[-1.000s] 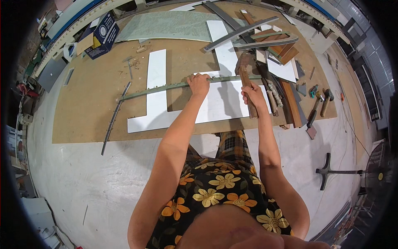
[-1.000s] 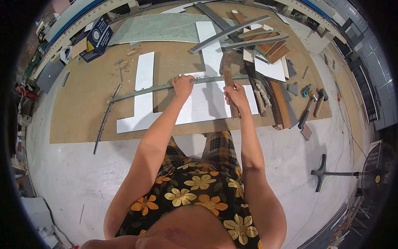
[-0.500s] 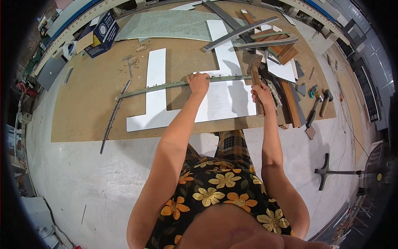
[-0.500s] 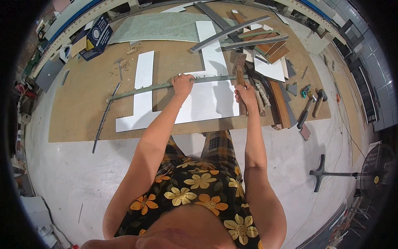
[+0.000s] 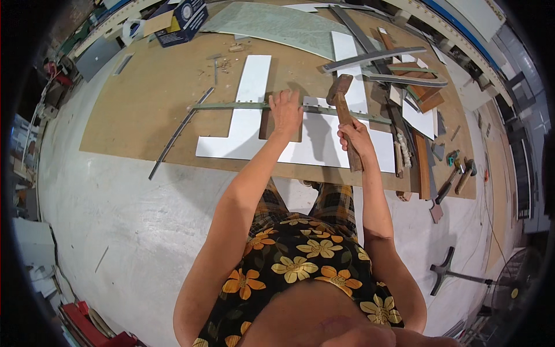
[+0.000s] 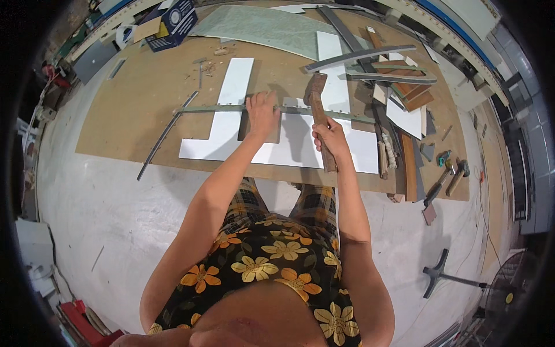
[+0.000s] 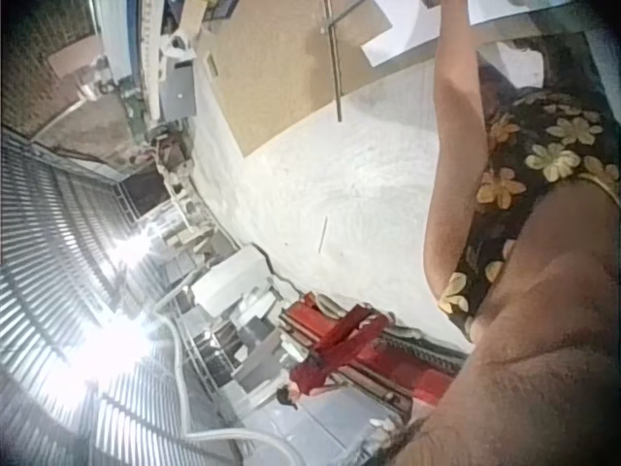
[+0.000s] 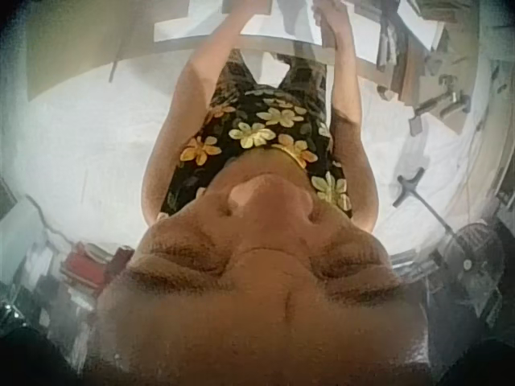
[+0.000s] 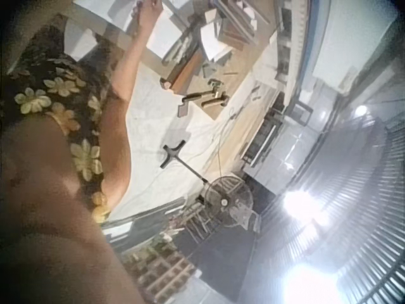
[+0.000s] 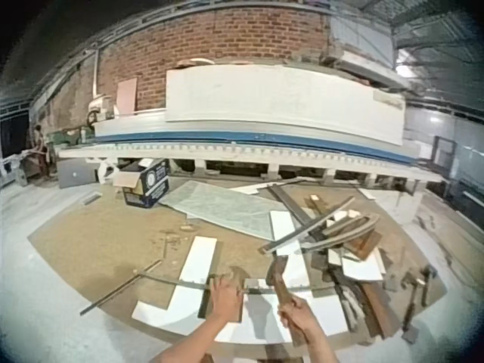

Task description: The recorder is hammering a finishing strip onto the edge of a T-shaped wooden piece at a workbench.

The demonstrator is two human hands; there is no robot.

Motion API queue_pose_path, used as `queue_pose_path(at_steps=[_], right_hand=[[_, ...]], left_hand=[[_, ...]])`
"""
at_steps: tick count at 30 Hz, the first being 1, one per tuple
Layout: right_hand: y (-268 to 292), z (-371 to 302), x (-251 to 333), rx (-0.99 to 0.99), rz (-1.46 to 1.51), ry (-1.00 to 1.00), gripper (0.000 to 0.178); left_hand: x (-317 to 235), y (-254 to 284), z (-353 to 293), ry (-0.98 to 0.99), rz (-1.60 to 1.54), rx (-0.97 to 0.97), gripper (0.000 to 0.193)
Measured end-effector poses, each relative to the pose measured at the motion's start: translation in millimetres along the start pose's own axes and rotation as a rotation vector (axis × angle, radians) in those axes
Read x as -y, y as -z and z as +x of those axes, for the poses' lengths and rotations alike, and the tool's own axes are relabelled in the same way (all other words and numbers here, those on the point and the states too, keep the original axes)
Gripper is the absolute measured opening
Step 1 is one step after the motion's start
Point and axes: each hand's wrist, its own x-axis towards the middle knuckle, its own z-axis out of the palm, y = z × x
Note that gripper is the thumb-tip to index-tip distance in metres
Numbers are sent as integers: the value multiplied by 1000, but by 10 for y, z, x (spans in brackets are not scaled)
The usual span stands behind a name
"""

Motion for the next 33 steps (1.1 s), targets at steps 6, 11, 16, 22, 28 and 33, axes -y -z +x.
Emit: queue_pose_path(at_steps=[6, 11, 16, 22, 28, 33], right_hand=[[-478, 152, -20, 130, -33, -47, 20], [-795, 280, -40, 201, -100, -70, 13], [-1009, 347, -20, 234, -93, -27, 14], [-1118, 444, -113, 265, -105, -35, 18], [-1231, 475, -192, 271, -168, -70, 12], [-1291, 472, -10, 246, -234, -47, 12]], left_hand=[[420, 264, -89, 243, 121, -13, 49], [540, 276, -166, 217, 87, 52, 26], [636, 239, -149, 226, 56, 39, 28], [699, 247, -173, 276, 19, -74, 46], [867, 254, -189, 264, -58, -86, 49], [829, 311, -202, 298, -62, -295, 51]])
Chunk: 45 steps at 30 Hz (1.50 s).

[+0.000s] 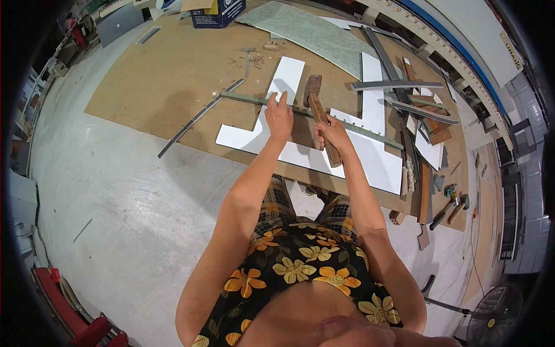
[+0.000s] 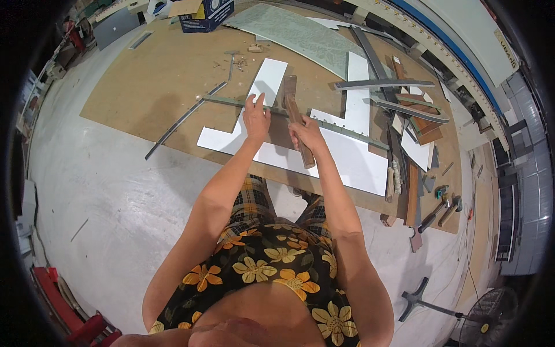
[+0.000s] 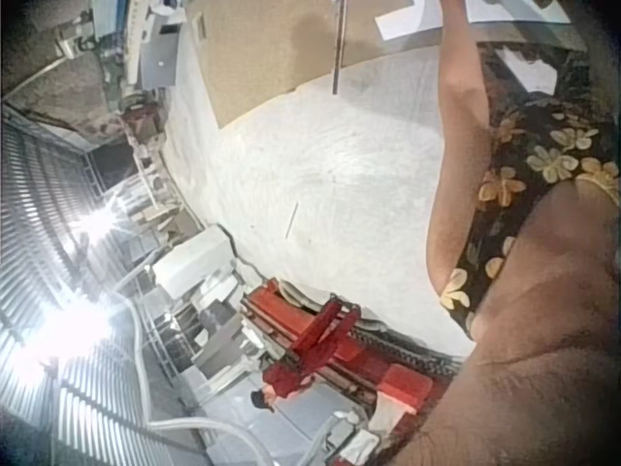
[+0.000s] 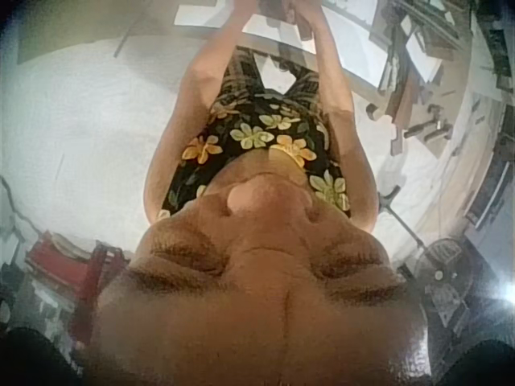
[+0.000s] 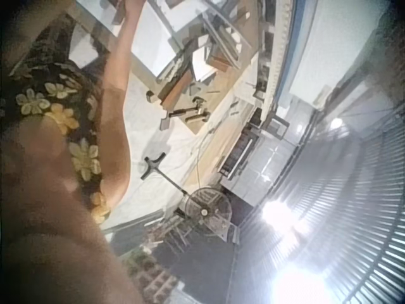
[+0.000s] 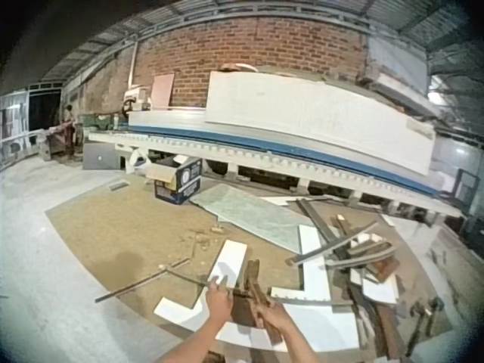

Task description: The recorder is hammering a finishing strip onto the edge of a T-shaped wooden piece at a workbench.

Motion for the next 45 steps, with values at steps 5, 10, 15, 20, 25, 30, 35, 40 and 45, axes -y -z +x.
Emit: queue_pose_path(at_steps=[5, 10, 15, 20, 25, 30, 35, 40, 45], right_hand=[[-125, 60, 113, 25, -41, 32, 12], [-267, 135, 49, 60, 0, -5, 13], [-280, 120, 33, 110, 29, -70, 12], [-215, 75, 156, 48, 10, -7, 15], [-224, 101, 178, 57, -39, 63, 15], [-216, 66, 91, 44, -8, -1, 15], [-141, 85, 30, 59, -6, -3, 14], [-157, 109, 63, 50, -35, 56, 14], [-212, 123, -69, 53, -5, 30, 15]], left_hand=[[107, 4, 57, 76, 5, 128, 48], [268, 10, 84, 57, -105, 122, 44], [178, 70, 54, 111, -161, 156, 42], [6, 47, -45, 142, -151, 80, 41], [42, -124, -34, 153, -106, 135, 26], [-22, -196, 38, 343, -87, 220, 19], [-72, -181, 53, 432, -156, 289, 17], [-13, -174, 42, 394, -171, 237, 15], [-22, -165, 98, 453, -155, 273, 15]])
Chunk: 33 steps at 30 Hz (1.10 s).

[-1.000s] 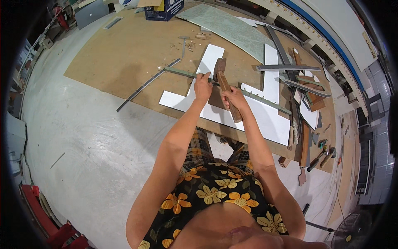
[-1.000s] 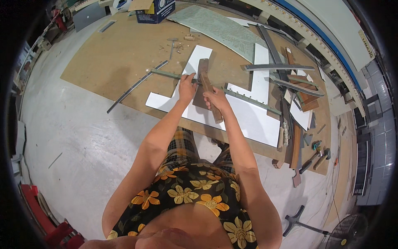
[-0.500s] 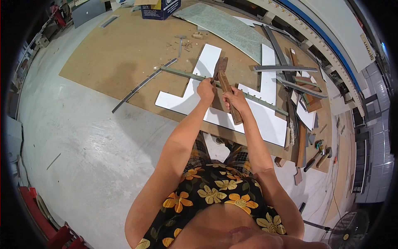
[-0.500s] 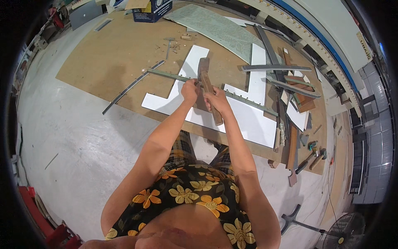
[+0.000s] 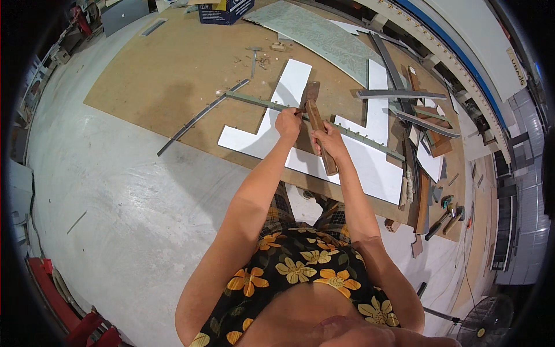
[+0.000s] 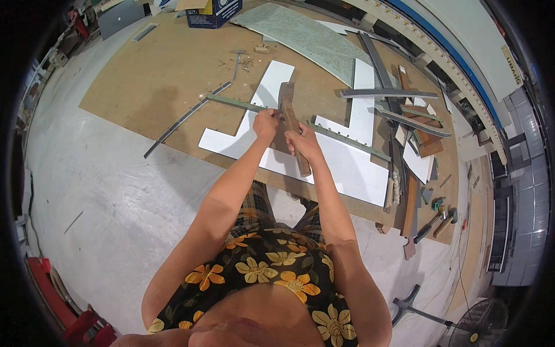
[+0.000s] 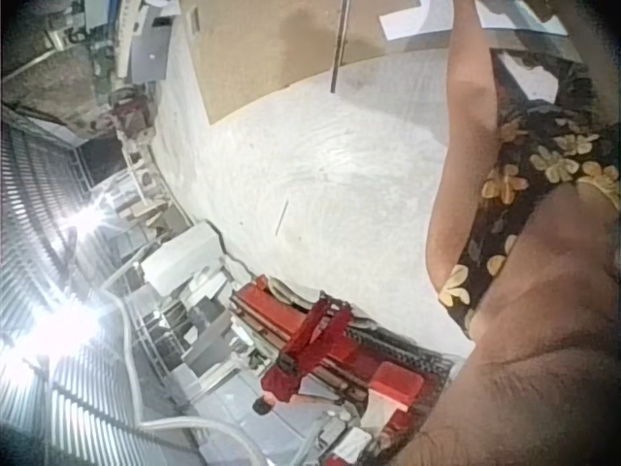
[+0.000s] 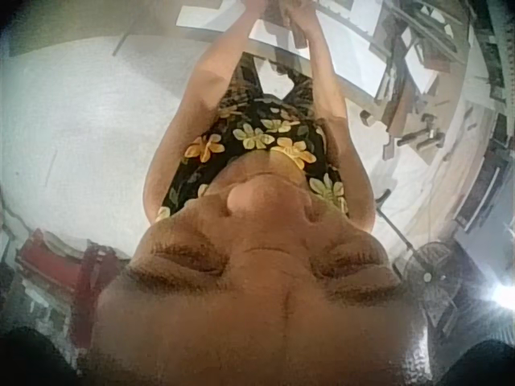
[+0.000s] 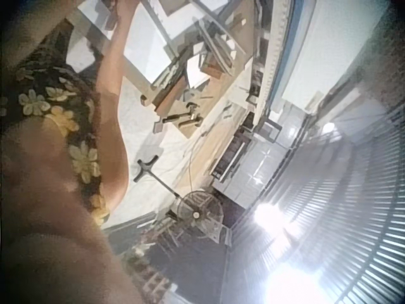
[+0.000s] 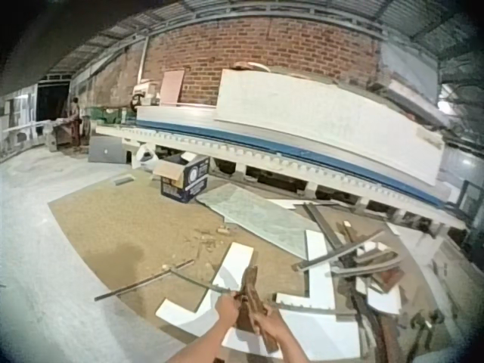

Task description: The recorder is hammering a finishing strip onto the edge of a T-shaped wooden piece at a workbench.

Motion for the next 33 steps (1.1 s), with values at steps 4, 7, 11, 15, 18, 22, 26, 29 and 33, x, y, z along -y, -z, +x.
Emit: queue_pose_path(at_steps=[4, 7, 11, 15, 18, 22, 26, 29, 33], right_hand=[[19, 36, -60, -14, 4, -55, 19], [-2, -5, 23, -10, 30, -32, 13], [-1, -66, 35, -20, 61, 53, 12], [3, 9, -106, -5, 54, 0, 11], [59, 48, -86, 11, 66, -36, 10], [-8, -58, 18, -17, 76, 31, 9], [-14, -15, -84, -8, 58, 59, 9], [55, 46, -136, -17, 66, -34, 10], [59, 26, -112, 12, 68, -24, 10]], left_hand=[[-7, 17, 24, 10, 50, 21, 13], [20, 23, 11, 25, 7, 34, 13], [10, 0, -19, 25, -67, 10, 12], [63, -34, 25, -32, -5, -11, 12], [53, -43, 11, -33, 3, -2, 12], [85, -28, -3, -10, -39, 10, 12], [75, 4, 10, -56, 21, -7, 14], [-2, -3, -35, -55, 32, 7, 14], [63, -9, -83, -115, 11, -29, 14]])
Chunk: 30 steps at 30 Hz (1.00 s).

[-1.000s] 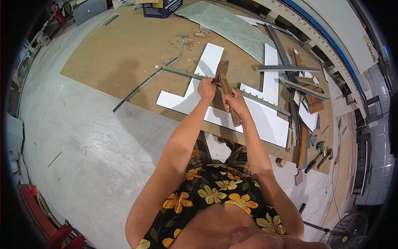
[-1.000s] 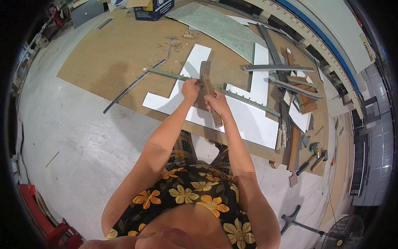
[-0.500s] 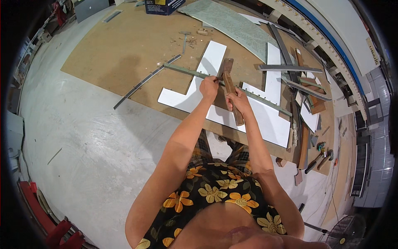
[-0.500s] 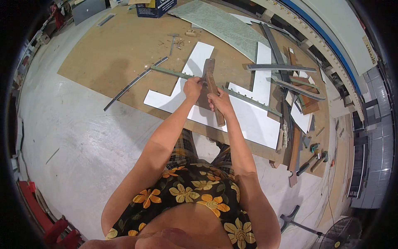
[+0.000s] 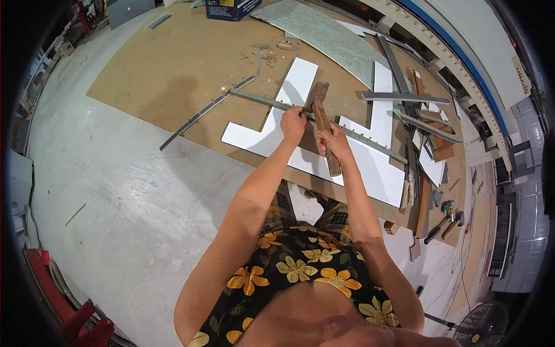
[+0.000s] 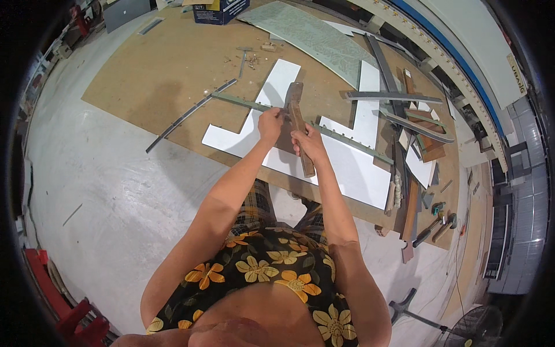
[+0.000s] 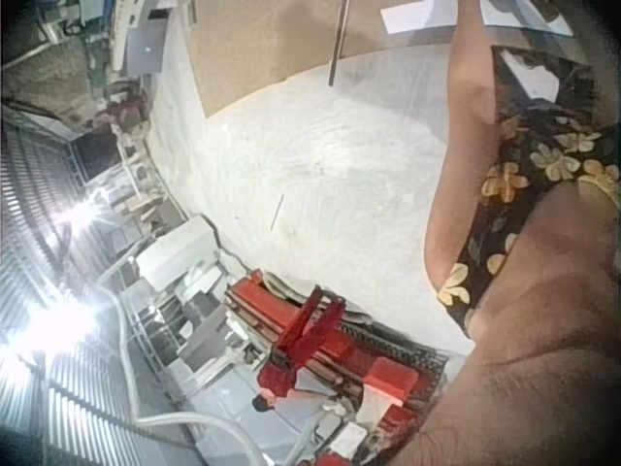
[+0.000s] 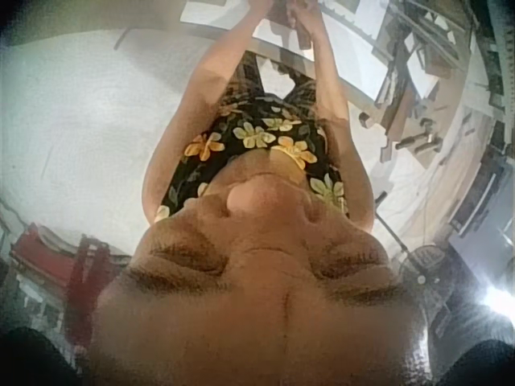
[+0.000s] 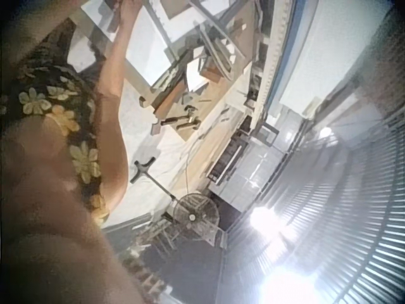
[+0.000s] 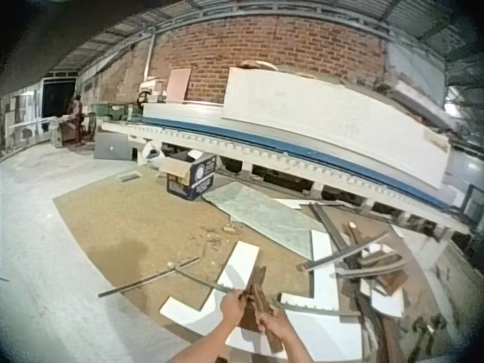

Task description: The recorder is hammering a finishing strip onto the edge of a T-shaped wooden piece at a workbench.

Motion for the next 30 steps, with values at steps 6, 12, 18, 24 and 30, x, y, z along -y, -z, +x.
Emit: queue_pose_path(at_steps=[6, 12, 18, 24, 30], right_hand=[[-209, -25, 336, 7, -68, 39, 13], [-374, 64, 355, 44, -66, 65, 14], [-361, 196, 195, 45, -39, -32, 12], [-405, 93, 278, 37, -37, 22, 10], [-380, 144, 173, 59, -39, -13, 12]], left_hand=[[187, 17, -15, -43, -400, -306, 13], [291, 119, 162, -110, -148, -253, 9], [210, 140, 168, -11, -100, -221, 9], [243, 163, 142, -83, -173, -277, 8], [264, 145, 149, -38, -98, -244, 7]])
